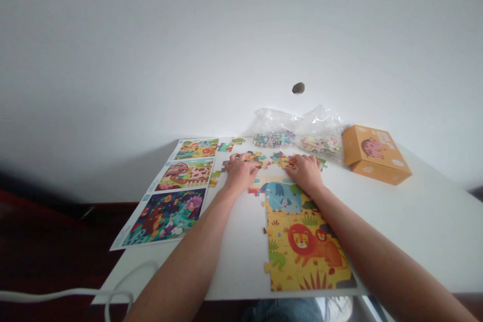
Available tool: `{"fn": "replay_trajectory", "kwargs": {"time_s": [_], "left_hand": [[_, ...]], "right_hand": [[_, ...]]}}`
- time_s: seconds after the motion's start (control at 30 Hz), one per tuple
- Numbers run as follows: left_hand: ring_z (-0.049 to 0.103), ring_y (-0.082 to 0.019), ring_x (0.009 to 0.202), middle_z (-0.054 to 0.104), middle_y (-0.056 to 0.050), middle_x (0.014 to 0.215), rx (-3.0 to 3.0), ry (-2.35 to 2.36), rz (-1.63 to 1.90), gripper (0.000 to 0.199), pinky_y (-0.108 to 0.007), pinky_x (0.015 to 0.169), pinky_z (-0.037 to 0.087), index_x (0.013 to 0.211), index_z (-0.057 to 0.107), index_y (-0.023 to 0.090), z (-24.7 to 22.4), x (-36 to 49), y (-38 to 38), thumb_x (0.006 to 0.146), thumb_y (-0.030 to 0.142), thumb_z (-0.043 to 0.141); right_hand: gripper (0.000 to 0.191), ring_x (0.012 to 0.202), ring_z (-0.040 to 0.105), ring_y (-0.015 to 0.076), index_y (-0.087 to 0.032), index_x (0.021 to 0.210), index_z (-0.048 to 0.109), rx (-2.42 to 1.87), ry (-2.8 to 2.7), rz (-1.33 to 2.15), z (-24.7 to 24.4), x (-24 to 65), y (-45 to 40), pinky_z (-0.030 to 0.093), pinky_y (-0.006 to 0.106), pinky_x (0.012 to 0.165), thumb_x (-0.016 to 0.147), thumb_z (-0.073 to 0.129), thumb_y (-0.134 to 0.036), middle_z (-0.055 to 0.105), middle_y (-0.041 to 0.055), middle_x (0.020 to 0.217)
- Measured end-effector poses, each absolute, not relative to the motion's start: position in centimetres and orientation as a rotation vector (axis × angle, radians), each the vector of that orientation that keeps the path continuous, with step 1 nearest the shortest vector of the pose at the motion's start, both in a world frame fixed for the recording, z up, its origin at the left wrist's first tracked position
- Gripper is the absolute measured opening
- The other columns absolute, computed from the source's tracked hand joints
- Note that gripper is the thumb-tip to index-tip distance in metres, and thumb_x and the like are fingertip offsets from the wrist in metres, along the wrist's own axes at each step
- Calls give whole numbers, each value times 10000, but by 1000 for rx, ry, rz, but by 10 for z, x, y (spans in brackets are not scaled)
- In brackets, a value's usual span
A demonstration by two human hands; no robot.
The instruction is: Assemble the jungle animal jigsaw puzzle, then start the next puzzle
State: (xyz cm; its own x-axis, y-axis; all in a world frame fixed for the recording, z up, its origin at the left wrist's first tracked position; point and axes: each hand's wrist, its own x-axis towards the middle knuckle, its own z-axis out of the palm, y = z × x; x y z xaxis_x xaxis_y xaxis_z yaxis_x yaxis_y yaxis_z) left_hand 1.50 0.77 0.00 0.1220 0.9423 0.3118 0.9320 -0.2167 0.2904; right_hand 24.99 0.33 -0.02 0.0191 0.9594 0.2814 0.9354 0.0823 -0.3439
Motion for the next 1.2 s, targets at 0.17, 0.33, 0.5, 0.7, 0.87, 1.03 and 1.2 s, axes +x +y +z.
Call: {"fn": "replay_trajectory", "kwargs": {"time_s": [0.17,0.33,0.5,0.7,0.87,1.03,1.2], "left_hand": [[477,-315,1096,686,-73,1117,2297,1996,728,285,-466,909,375,1055,760,316,2,17,9,845,477,653],[483,-331,1095,680,-64,1196,2283,2007,734,339,-467,896,374,1093,737,298,-2,16,12,836,502,654],[468,-331,1139,700,-35,1203,2256,1976,737,311,-469,926,361,1077,725,297,-4,16,14,812,457,690],[482,-326,1130,722,-30,1146,2241,1931,775,389,-480,943,362,1144,697,322,-6,17,17,770,420,736],[536,-315,1120,702,-52,1162,2181,1906,819,529,-463,950,395,1239,656,315,-1,16,16,724,348,771],[610,-251,1089,661,-60,1222,2085,1925,1024,511,-421,977,412,1265,624,284,2,13,18,765,293,726],[634,-234,1056,677,-53,1177,1989,1956,1087,619,-409,978,418,1348,539,274,1,9,20,760,303,731]], "right_hand": [[254,1054,505,295,-238,1017,689,-1855,-1918,64,0,248,2,306,425,950,829,629,-398,689,77,1046],[245,1058,504,295,-241,1007,691,-1855,-1917,71,1,247,1,306,427,950,831,629,-400,684,75,1050],[242,1059,504,295,-238,1007,694,-1852,-1918,71,0,248,2,305,426,947,829,630,-389,681,80,1050],[242,1045,509,299,-240,1004,697,-1845,-1922,70,0,248,1,309,430,943,830,629,-393,679,78,1045],[240,1043,509,300,-241,1000,704,-1840,-1918,72,2,247,0,310,429,944,831,633,-395,680,81,1045],[239,1060,509,300,-240,1003,706,-1841,-1910,77,-1,248,1,309,424,945,823,643,-384,675,82,1056],[234,1065,510,298,-241,992,703,-1826,-1902,69,-4,248,2,309,423,943,824,646,-394,676,76,1058]]}}
